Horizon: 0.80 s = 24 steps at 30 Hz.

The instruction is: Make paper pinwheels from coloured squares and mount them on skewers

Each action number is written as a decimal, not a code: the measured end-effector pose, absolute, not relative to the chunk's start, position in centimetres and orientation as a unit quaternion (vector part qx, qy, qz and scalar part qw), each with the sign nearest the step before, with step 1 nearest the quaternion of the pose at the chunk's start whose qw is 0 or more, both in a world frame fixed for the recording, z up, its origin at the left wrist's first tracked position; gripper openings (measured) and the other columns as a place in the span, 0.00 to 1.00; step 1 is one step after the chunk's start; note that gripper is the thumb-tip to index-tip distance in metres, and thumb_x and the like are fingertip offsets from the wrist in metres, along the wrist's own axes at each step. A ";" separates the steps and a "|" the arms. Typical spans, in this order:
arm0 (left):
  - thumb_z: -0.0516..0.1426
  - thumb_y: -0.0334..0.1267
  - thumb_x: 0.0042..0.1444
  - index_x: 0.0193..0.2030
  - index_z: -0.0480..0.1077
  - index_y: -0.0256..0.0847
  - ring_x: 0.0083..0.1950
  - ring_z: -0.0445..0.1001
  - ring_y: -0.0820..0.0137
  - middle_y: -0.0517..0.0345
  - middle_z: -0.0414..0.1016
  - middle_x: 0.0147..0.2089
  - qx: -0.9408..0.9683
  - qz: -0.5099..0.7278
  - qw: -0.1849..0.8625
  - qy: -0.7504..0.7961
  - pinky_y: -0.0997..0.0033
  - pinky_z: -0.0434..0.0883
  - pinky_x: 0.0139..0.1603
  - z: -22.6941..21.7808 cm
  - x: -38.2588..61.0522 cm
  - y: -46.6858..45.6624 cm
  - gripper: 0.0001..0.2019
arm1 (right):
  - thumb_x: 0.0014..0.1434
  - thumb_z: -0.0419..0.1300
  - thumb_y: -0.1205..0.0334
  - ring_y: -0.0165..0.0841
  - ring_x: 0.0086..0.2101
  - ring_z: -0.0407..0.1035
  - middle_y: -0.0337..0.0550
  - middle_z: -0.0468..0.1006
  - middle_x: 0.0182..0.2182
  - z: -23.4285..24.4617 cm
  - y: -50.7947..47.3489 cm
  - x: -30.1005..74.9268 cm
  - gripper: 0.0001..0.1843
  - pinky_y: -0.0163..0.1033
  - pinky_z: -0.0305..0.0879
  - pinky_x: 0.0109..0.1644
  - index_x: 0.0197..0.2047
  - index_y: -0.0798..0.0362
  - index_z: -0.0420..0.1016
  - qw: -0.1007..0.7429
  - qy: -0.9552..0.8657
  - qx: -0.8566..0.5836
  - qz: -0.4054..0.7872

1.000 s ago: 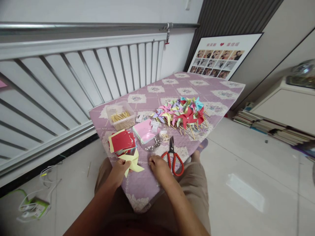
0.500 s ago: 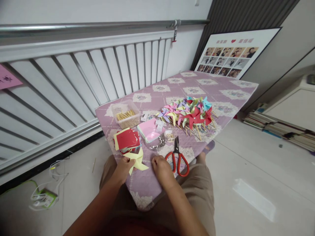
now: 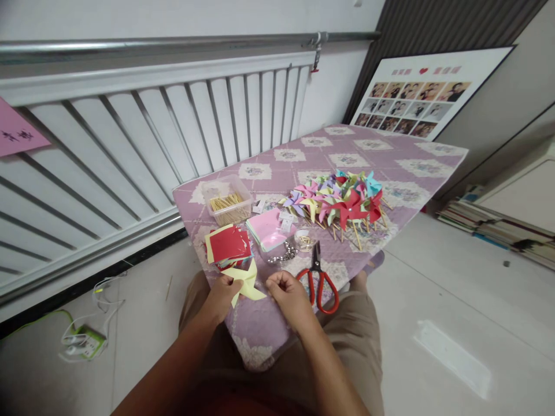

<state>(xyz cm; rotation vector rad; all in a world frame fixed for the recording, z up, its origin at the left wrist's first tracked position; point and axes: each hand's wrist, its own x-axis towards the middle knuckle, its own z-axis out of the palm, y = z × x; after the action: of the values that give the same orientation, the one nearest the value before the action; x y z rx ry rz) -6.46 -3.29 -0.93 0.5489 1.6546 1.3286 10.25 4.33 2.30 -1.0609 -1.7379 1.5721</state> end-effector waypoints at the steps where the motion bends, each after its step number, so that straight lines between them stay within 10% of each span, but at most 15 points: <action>1: 0.57 0.36 0.47 0.32 0.74 0.35 0.28 0.73 0.70 0.55 0.75 0.25 0.222 0.539 0.457 0.672 0.74 0.69 0.28 -1.0 -6.4 -3.3 0.08 | 0.57 0.58 0.51 0.28 0.21 0.60 0.32 0.66 0.20 2.5 4.2 10.1 0.12 0.33 0.58 0.26 0.30 0.51 0.66 0.281 -0.636 -0.394 0.601; 14: 0.58 0.37 0.47 0.34 0.74 0.36 0.27 0.72 0.71 0.56 0.76 0.28 0.212 0.537 0.468 0.669 0.75 0.68 0.27 -0.2 -6.4 -3.3 0.08 | 0.52 0.60 0.52 0.28 0.21 0.60 0.32 0.66 0.19 3.4 3.1 7.7 0.11 0.34 0.57 0.27 0.29 0.51 0.69 0.265 -0.634 -0.374 0.622; 24: 0.58 0.35 0.46 0.33 0.75 0.36 0.24 0.70 0.73 0.59 0.76 0.27 0.210 0.544 0.469 0.663 0.74 0.68 0.26 -0.1 -6.4 -3.3 0.07 | 0.56 0.53 0.68 0.34 0.31 0.67 0.40 0.71 0.26 3.6 2.3 6.1 0.08 0.36 0.63 0.37 0.26 0.50 0.68 0.255 -0.813 -0.323 0.411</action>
<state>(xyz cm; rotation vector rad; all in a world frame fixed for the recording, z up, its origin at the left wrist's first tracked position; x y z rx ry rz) -6.41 -3.34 -0.06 0.5137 1.6257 1.3345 6.13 2.29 3.60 -0.8781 -2.2086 1.1150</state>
